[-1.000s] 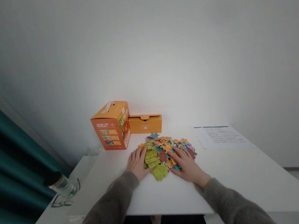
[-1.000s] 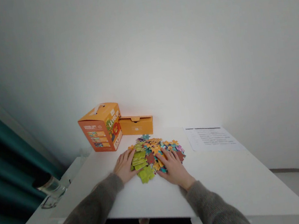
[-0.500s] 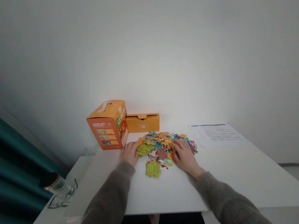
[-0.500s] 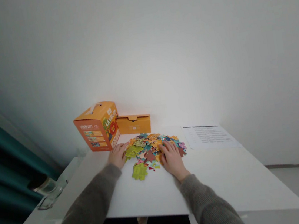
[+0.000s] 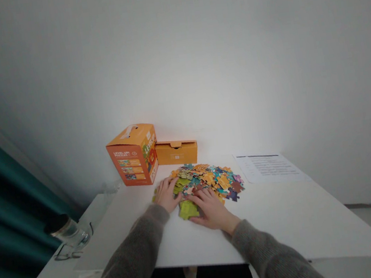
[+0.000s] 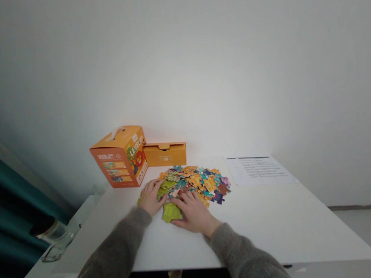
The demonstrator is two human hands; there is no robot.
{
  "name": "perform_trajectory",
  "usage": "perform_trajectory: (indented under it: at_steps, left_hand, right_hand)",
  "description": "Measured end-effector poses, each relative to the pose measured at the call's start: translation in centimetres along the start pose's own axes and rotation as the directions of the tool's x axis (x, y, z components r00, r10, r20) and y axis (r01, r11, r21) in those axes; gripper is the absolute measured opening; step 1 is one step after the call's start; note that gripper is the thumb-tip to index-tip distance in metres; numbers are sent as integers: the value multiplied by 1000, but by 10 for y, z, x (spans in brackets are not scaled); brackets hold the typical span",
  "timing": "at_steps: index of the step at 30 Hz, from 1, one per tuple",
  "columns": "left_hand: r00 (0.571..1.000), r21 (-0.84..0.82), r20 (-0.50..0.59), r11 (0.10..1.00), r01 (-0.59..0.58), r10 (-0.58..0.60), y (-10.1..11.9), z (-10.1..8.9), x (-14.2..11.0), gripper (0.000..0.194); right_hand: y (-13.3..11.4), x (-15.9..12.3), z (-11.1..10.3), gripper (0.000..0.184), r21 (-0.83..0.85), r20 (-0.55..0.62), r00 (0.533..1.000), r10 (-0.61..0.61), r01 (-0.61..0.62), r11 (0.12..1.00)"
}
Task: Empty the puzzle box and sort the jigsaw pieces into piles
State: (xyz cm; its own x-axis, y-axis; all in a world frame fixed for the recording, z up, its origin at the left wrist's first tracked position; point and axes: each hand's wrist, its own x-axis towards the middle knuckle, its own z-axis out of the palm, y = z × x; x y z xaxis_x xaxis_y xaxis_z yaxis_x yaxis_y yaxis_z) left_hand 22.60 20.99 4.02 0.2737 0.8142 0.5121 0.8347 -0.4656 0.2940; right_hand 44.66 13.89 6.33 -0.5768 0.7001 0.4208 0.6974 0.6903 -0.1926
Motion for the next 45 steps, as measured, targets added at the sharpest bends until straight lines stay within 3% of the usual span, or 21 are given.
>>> perform_trajectory:
  at_steps: [4, 8, 12, 17, 21, 26, 30, 33, 38, 41, 43, 45]
  left_hand:
    - [999, -52, -38, 998, -33, 31, -8, 2, -1, 54]
    - [994, -98, -112, 995, 1, -12, -21, 2, -3, 38]
    - [988, -132, -149, 991, 29, -49, -34, 1, -4, 28]
    - [996, -1, 4, 996, 94, -94, -29, -2, -2, 41]
    - [998, 6, 30, 998, 57, -57, -21, -5, 0, 41]
    - [999, -48, 36, 999, 7, -5, -23, -5, -2, 19]
    - [999, -77, 53, 997, -3, 7, -24, -5, -3, 33]
    - [994, -83, 81, 995, -60, 67, -26, -8, 0, 29]
    - [993, -256, -113, 965, -50, 22, -28, -15, -1, 19]
    - [963, -581, -175, 811, 70, -208, -20, -19, -3, 14]
    - [920, -807, -64, 563, 180, -386, -12, -20, -2, 22]
    - [884, -930, 90, 279, 239, -458, -2, -20, 1, 30]
  right_hand:
    - [1, 3, 10, 51, 75, -29, 999, 31, -28, 997]
    - [9, -1, 16, 29, 207, -125, 976, 177, -149, 967]
    - [23, -3, 19, 18, 263, -222, 907, 358, -297, 918]
    - [52, 1, 22, 16, 317, -369, 789, 491, -390, 865]
    - [71, 6, 19, 22, 223, -444, 731, 518, -470, 854]
    - [72, 6, 15, 32, 55, -461, 743, 485, -521, 852]
    - [60, 6, 12, 24, 40, -451, 766, 458, -496, 868]
    - [53, 6, 11, 26, 103, -421, 803, 422, -419, 902]
    - [48, 7, 10, 30, 193, -423, 817, 392, -342, 920]
    - [42, 8, 6, 27, 235, -439, 812, 385, -310, 921]
    - [36, 10, 5, 25, 266, -440, 814, 378, -284, 921]
    - [29, 12, 5, 23, 318, -428, 819, 383, -260, 912]
